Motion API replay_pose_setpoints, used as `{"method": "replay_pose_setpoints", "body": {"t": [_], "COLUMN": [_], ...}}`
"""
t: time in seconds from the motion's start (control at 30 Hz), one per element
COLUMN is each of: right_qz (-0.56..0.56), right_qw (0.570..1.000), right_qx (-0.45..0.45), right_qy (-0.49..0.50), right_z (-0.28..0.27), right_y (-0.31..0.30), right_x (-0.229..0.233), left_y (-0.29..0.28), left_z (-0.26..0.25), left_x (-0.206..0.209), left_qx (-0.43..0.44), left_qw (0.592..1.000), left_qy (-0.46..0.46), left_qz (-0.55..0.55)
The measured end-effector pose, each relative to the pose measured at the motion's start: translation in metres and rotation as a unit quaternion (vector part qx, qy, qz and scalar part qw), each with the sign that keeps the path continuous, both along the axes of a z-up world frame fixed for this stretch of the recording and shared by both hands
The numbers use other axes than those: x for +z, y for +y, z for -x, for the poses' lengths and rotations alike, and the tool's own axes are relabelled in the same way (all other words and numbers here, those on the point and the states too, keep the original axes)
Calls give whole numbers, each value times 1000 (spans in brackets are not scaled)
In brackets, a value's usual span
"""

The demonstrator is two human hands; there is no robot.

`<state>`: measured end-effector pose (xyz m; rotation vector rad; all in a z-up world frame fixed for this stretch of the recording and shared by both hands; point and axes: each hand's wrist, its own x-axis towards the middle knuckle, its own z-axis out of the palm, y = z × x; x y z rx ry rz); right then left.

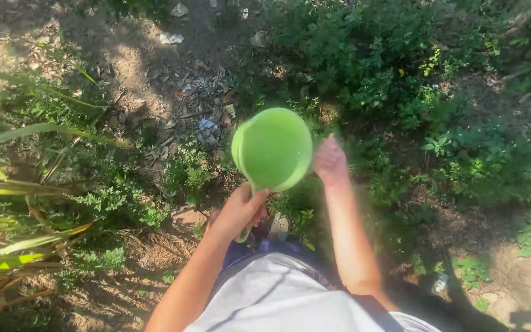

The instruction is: Watering various plants and bushes in an outdoor garden using a water dipper.

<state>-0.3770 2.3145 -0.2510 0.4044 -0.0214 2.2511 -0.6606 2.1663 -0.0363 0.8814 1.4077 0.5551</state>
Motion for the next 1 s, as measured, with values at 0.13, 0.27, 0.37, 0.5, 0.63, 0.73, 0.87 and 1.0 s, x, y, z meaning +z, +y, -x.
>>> {"method": "replay_pose_setpoints", "body": {"t": [0.13,0.27,0.37,0.5,0.63,0.73,0.87,1.0], "right_qz": [3,227,312,432,351,535,598,524], "right_qw": [972,594,510,338,361,681,661,757], "right_qx": [-139,-253,-383,-275,-362,-385,-440,-354], "right_qy": [-187,-729,-704,-790,-785,-319,-107,-167], "right_z": [-57,-61,-52,-4,55,30,12,24], "right_y": [39,26,-23,-25,2,32,97,244], "right_x": [54,150,142,187,204,124,-22,-43], "left_y": [87,168,228,302,369,412,466,537], "left_z": [49,101,138,151,150,125,92,47], "left_x": [5,-5,-15,-20,-25,-23,-14,-21], "left_qx": [-18,-74,-88,-104,-170,-168,-231,-321], "left_qw": [999,996,995,993,984,979,970,920], "left_qy": [11,8,-38,-60,-50,-110,-55,66], "left_qz": [47,42,19,-21,-16,-9,-52,-215]}}
